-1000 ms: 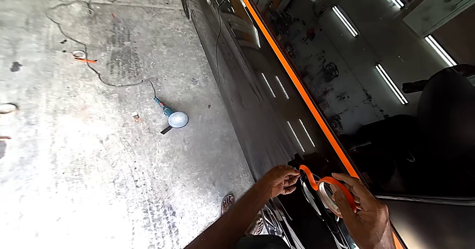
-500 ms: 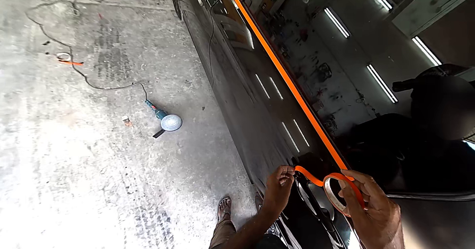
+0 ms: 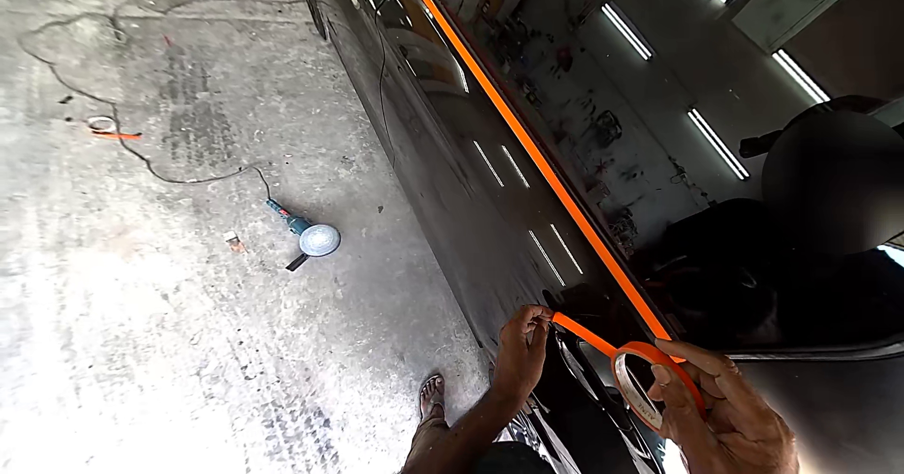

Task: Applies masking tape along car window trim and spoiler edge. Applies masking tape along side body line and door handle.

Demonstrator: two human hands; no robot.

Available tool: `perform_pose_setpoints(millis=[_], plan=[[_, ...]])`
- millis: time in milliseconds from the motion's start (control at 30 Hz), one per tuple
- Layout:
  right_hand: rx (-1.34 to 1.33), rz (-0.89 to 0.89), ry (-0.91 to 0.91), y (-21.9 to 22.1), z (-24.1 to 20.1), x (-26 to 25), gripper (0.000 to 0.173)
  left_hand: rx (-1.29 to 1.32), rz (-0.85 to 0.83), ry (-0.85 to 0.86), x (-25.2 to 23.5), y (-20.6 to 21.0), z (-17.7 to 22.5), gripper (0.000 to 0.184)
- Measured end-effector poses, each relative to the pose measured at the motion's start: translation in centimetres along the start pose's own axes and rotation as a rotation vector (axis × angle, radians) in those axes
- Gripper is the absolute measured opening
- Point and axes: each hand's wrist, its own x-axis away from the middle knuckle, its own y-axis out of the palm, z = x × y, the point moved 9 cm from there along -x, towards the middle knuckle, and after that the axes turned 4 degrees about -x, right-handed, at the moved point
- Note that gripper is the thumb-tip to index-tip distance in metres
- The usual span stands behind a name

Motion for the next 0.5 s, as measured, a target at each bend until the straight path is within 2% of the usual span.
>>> perform_pose_setpoints(millis=[133, 267, 500], plan=[[-0.069, 0.013, 0.025, -0.7, 0.1, 0.0, 0.026, -0.032, 0.009, 0.056, 0.1, -0.1, 0.4, 0.019], [-0.051, -0.073, 0.053, 0.0, -0.8, 1.3, 0.027, -0.017, 0.037, 0.119, 0.3, 0.0, 0.5, 0.019], [-0.023, -0.097, -0.013, 1.3, -1.6, 2.5, 0.024, 0.019, 0.044, 0.155, 0.9, 0.0, 0.7, 0.022]])
